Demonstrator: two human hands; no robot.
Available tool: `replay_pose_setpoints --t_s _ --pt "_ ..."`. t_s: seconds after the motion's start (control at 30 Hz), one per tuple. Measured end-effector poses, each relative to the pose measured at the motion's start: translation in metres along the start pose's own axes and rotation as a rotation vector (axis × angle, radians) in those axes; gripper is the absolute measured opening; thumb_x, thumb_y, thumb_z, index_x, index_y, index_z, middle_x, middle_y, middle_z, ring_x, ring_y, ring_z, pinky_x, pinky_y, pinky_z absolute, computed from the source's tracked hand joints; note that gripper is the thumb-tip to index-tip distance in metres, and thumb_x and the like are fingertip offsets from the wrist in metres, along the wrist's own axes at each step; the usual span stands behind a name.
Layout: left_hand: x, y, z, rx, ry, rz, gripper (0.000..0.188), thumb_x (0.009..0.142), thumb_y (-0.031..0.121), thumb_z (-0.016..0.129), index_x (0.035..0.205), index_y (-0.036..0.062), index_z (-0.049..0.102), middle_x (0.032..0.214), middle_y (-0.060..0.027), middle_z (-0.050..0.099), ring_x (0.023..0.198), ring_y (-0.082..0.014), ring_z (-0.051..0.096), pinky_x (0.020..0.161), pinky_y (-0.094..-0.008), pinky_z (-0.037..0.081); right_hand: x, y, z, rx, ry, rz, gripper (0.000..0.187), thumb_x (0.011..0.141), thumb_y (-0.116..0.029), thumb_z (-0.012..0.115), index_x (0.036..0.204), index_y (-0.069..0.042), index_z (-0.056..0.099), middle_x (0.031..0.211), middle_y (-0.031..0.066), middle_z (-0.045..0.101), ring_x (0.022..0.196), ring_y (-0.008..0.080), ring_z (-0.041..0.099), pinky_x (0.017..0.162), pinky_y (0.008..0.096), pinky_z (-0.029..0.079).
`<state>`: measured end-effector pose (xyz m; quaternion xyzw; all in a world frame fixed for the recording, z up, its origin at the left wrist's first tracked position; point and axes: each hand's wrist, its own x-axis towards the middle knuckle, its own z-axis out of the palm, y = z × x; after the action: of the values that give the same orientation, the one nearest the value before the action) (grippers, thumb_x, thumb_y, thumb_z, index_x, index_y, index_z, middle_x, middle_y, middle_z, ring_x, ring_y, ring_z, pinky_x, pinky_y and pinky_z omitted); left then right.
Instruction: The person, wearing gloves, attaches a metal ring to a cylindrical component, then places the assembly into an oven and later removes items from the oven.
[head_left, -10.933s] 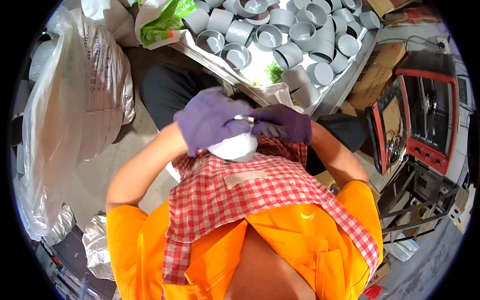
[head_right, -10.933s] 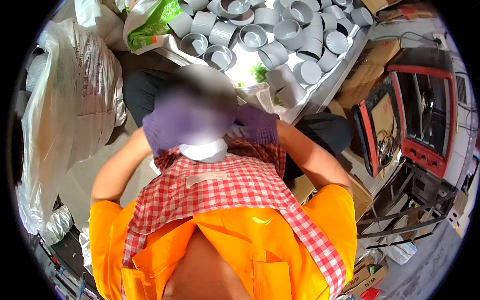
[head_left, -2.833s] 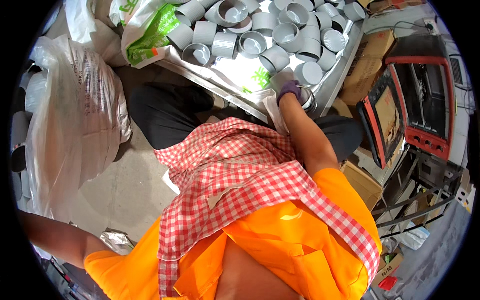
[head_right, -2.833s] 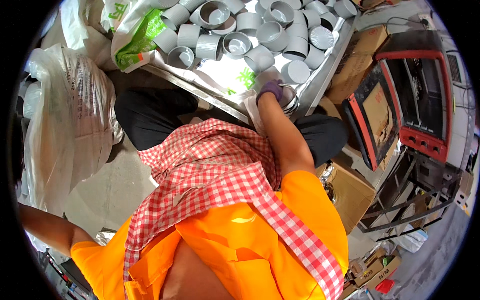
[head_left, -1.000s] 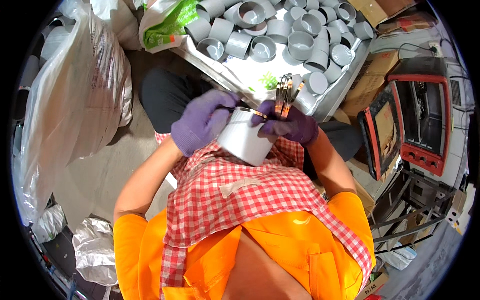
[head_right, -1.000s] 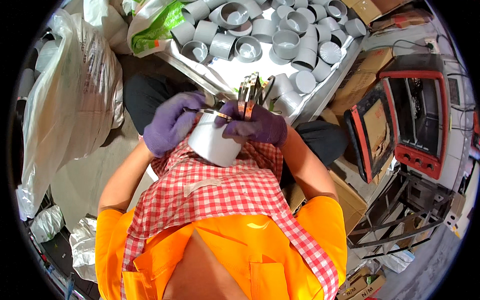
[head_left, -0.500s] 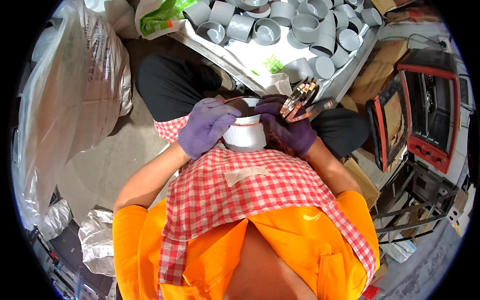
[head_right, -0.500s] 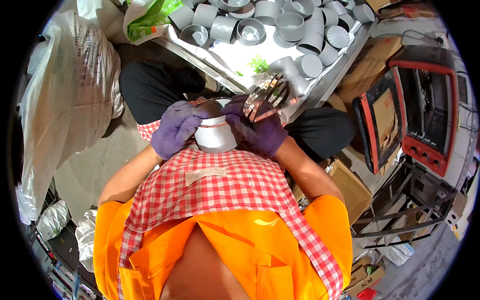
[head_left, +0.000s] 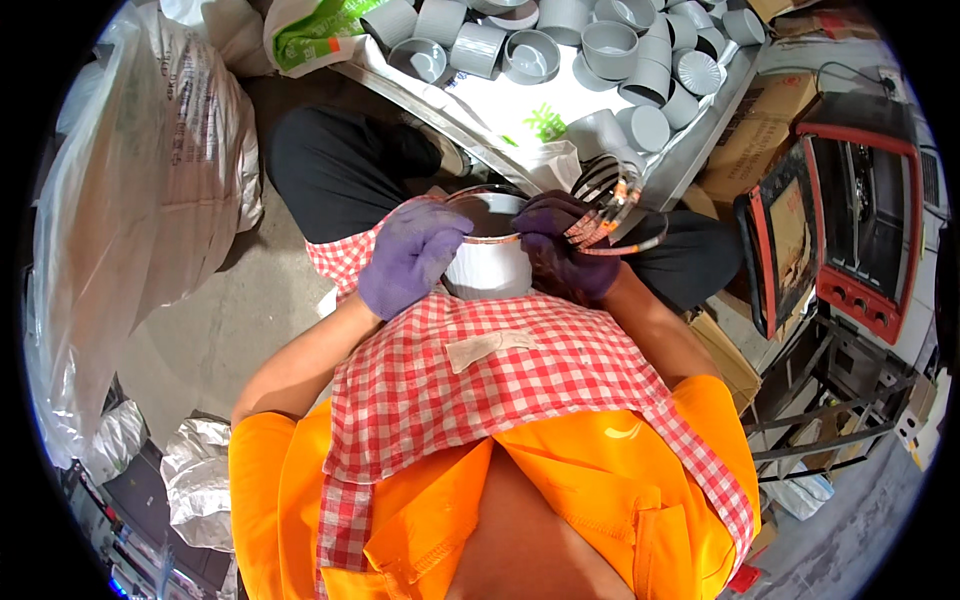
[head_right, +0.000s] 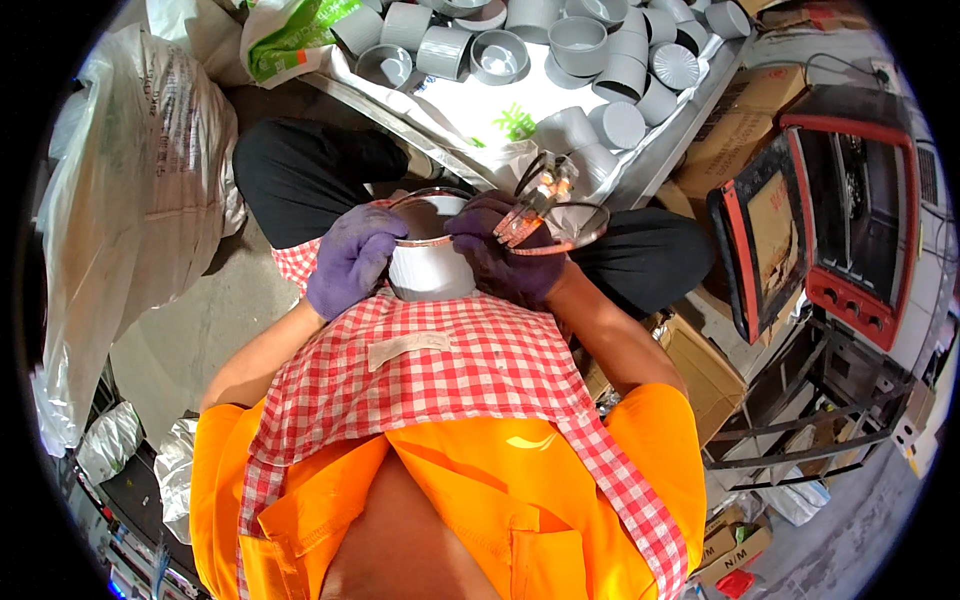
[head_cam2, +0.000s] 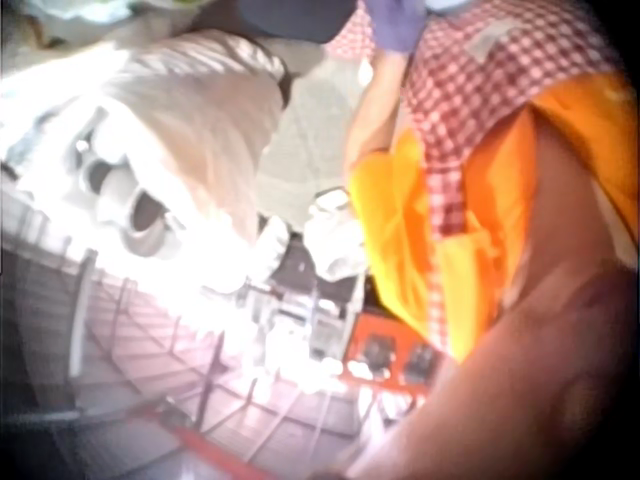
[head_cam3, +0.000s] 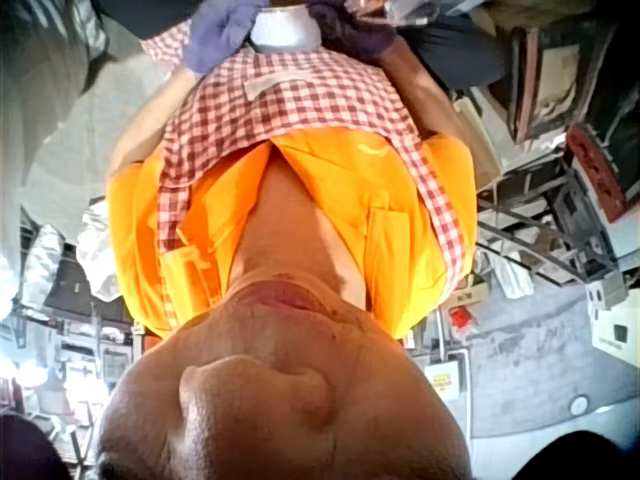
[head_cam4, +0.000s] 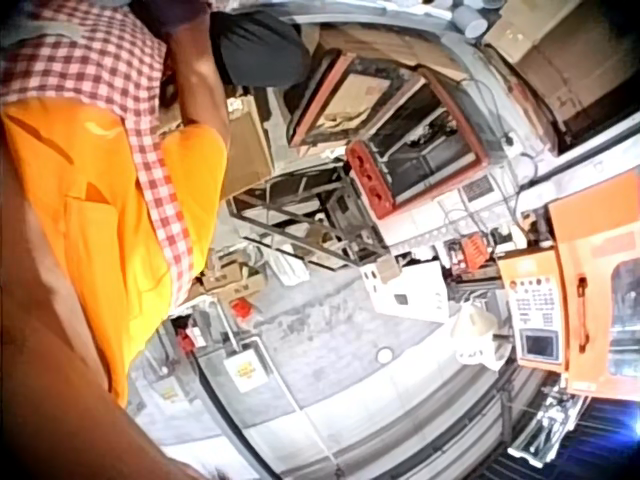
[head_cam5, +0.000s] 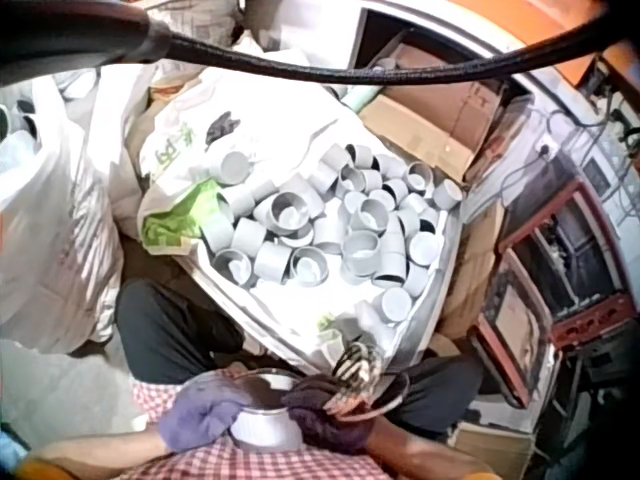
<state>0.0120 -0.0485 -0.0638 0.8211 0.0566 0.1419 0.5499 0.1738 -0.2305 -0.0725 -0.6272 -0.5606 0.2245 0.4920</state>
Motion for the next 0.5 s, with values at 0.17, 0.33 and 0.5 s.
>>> replay_pose_setpoints --t_s 0.17,0.33,0.5 --pt "-0.004 0.006 0.006 -0.733 0.070 -0.533 0.035 0.086 0.014 0.053 0.119 0.0025 0.052 0.118 -0.0116 0.055 0.110 -0.0244 0.052 0.094 -0.0352 0.040 0.001 0.004 -0.006 0.154 -0.083 0.012 0.023 0.078 -0.008 0.061 0.100 -0.004 0.061 0.089 0.0089 0.062 0.092 0.0271 0.056 0.079 0.0363 0.045" --pt "0.005 -0.002 0.002 -1.010 -0.279 -0.731 0.053 0.088 0.022 0.051 0.134 0.0016 0.036 0.132 -0.0094 0.044 0.122 -0.0185 0.041 0.103 -0.0305 0.030 -0.013 -0.001 0.011 0.216 0.198 0.401 0.032 0.083 -0.010 0.054 0.114 -0.005 0.057 0.110 0.0110 0.057 0.097 0.0223 0.054 0.081 0.0328 0.044" --pt "0.011 0.008 0.005 -1.155 -0.222 -0.698 0.052 0.088 0.024 0.048 0.134 0.0016 0.037 0.131 -0.0100 0.044 0.122 -0.0181 0.040 0.103 -0.0298 0.030 0.004 -0.031 -0.001 0.767 0.345 0.973 0.040 0.087 -0.014 0.051 0.125 -0.001 0.048 0.117 0.0109 0.054 0.105 0.0175 0.051 0.088 0.0302 0.041"
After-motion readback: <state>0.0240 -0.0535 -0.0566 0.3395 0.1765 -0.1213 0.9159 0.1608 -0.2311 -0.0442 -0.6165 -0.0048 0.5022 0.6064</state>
